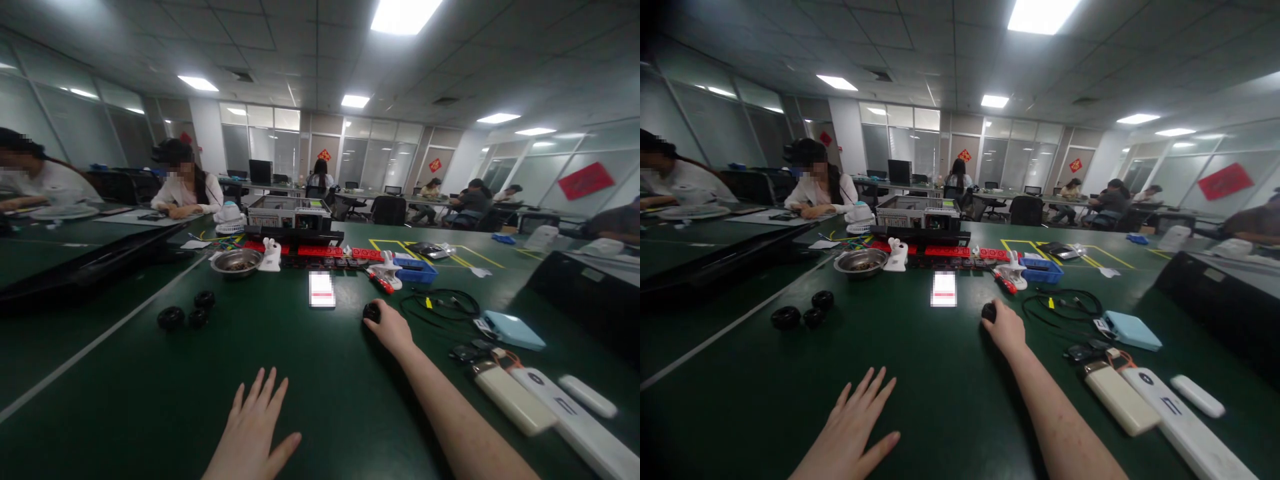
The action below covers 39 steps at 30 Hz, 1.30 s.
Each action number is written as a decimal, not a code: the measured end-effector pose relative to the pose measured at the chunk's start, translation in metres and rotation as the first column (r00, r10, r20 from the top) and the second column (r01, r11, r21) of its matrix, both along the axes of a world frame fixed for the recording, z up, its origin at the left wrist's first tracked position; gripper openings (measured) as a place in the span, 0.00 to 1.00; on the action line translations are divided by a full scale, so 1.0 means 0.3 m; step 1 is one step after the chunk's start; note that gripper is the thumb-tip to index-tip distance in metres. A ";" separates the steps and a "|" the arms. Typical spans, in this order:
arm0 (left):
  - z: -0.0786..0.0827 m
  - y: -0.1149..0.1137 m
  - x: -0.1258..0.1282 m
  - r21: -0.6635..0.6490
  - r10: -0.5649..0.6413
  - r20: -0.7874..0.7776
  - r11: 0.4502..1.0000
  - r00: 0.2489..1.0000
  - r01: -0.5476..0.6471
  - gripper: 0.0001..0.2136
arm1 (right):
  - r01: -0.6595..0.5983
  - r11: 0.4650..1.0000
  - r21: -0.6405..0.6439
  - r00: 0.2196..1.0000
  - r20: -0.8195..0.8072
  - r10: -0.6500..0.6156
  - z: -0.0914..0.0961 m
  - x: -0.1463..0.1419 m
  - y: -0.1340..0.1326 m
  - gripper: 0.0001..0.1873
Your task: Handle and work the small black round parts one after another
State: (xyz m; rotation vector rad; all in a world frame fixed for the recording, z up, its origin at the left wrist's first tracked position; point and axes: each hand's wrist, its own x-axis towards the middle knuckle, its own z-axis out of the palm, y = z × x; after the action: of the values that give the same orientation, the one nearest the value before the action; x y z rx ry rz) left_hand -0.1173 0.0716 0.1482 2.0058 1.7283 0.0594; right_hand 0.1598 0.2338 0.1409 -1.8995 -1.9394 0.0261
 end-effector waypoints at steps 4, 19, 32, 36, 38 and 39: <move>0.001 0.015 0.006 -0.023 -0.007 -0.008 1.000 1.000 0.007 0.33 | 0.008 0.976 0.216 1.000 -0.013 -0.006 0.020 -0.012 -0.025 0.30; -0.058 0.012 -0.021 0.145 -0.081 0.130 0.988 0.988 0.062 0.35 | -0.852 0.501 0.150 0.521 0.170 0.836 0.163 -1.019 0.064 0.35; -0.257 0.085 -0.006 0.127 0.021 0.227 0.991 0.974 -0.051 0.19 | -0.821 0.565 -0.085 0.528 0.265 0.807 0.137 -1.182 0.222 0.15; -0.167 0.065 -0.043 0.131 -0.070 0.203 0.990 0.977 0.044 0.19 | -0.763 0.633 -0.134 0.589 0.259 0.765 0.142 -0.996 0.193 0.17; -0.113 0.048 -0.058 0.174 -0.118 0.181 0.981 0.977 0.086 0.19 | -0.742 0.642 -0.193 0.596 0.249 0.763 0.145 -0.879 0.144 0.18; -0.091 0.038 -0.062 0.201 -0.135 0.158 0.974 0.978 0.102 0.20 | -0.732 0.646 -0.216 0.601 0.242 0.762 0.148 -0.816 0.108 0.20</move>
State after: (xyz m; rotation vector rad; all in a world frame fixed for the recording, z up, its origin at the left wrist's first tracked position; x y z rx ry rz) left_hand -0.1359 0.0830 0.1211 2.1676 1.5423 0.3607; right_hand -0.0851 0.2663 0.1853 -1.0101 -2.8827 0.0670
